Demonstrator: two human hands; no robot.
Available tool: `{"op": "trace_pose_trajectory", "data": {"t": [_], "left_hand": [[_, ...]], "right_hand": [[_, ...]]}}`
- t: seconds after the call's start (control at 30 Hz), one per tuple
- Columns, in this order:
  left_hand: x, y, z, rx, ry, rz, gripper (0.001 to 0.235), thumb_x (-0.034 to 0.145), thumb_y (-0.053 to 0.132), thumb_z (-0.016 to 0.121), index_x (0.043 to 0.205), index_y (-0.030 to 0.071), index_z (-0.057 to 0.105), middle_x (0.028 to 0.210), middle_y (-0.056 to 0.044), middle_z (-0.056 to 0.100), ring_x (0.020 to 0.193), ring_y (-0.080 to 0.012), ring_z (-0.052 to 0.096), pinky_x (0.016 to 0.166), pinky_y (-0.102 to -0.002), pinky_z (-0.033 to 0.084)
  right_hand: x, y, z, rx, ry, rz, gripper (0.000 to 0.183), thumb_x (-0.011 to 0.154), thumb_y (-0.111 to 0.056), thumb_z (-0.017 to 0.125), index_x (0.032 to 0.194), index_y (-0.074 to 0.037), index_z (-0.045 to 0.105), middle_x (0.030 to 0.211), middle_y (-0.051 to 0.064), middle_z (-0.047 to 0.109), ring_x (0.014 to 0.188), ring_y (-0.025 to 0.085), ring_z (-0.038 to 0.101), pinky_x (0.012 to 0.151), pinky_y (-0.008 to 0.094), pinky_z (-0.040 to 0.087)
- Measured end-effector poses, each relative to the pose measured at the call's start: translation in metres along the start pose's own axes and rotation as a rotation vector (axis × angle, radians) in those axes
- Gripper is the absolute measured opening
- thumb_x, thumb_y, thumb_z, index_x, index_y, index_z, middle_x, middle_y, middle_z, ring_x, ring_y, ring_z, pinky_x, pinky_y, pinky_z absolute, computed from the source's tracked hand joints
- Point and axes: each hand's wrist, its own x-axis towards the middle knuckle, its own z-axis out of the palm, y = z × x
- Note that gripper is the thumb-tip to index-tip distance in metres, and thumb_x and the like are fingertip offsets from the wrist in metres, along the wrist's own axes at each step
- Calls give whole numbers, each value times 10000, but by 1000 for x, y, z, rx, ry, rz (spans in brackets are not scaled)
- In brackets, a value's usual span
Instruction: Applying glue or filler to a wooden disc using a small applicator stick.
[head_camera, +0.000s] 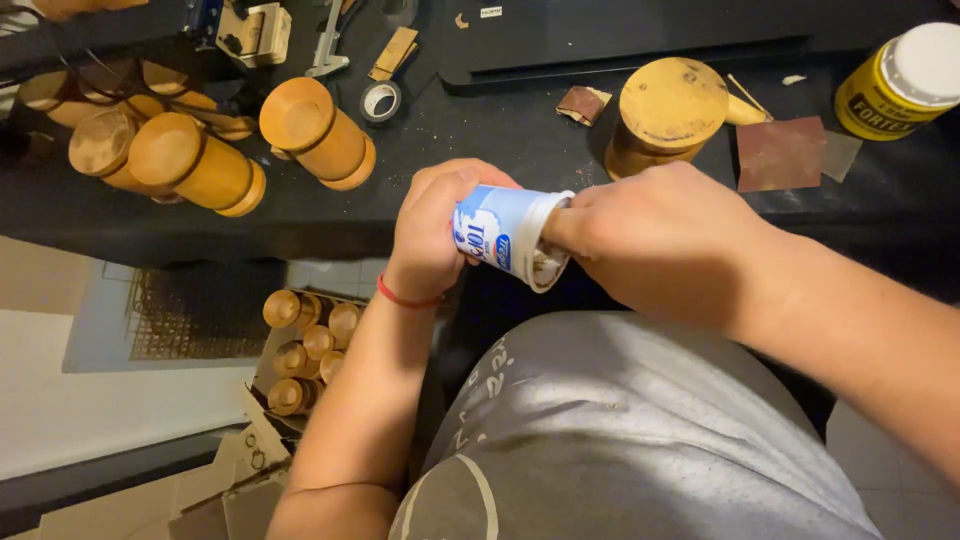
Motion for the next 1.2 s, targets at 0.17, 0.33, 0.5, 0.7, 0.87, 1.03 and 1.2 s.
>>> {"op": "trace_pose_trajectory", "data": {"t": [0.17, 0.33, 0.5, 0.7, 0.87, 1.03, 1.2], "left_hand": [[-6, -1, 1, 57, -6, 37, 397, 838, 260, 428, 784, -4, 719, 740, -139, 705, 676, -165, 611, 606, -306, 454], [-10, -3, 1, 46, -45, 131, 370, 851, 254, 451, 832, 4, 723, 773, -123, 704, 685, -162, 609, 621, -303, 449], [-19, -1, 7, -7, -20, 224, 396, 860, 335, 467, 868, 37, 727, 810, -113, 702, 710, -176, 630, 649, -289, 462], [-19, 11, 13, -28, -43, 351, 419, 864, 373, 436, 858, 46, 696, 849, -153, 693, 786, -227, 638, 708, -335, 496], [-16, 13, 16, -56, -37, 401, 402, 872, 361, 442, 875, 33, 674, 847, -162, 686, 751, -226, 629, 679, -341, 492], [-9, 21, 12, 4, -19, 477, 447, 903, 395, 446, 908, 4, 664, 876, -192, 689, 797, -257, 654, 730, -352, 522], [-3, 13, 5, -60, 128, 510, 436, 919, 350, 406, 912, -18, 641, 859, -222, 675, 773, -308, 668, 681, -363, 535]], "right_hand": [[-7, -3, 2, 305, -1, 32, 131, 919, -257, 552, 861, -191, 649, 772, 38, 722, 639, 333, 650, 565, 471, 461], [-12, -13, -3, 509, -52, 166, 219, 959, -330, 528, 904, -191, 688, 761, 7, 758, 634, 280, 609, 632, 407, 436], [-19, -23, 3, 1025, 84, 144, 224, 906, -182, 604, 935, -162, 825, 842, -90, 846, 799, 16, 720, 771, 218, 550], [-27, -32, 11, 1421, 95, 280, 247, 940, -133, 648, 853, 6, 833, 515, 54, 415, 487, 144, 331, 450, 280, 272], [-25, -34, 31, 1889, 71, 376, 327, 911, -106, 618, 1158, 58, 755, 783, 85, 548, 711, 155, 471, 590, 257, 352], [-29, -33, 36, 2013, 90, 471, 291, 941, -178, 605, 1070, 54, 723, 577, 10, 355, 487, 66, 325, 340, 158, 213], [-34, -28, 22, 2024, 172, 648, 431, 859, -182, 604, 1224, 20, 714, 529, 39, 361, 391, 81, 239, 303, 194, 171]]}}
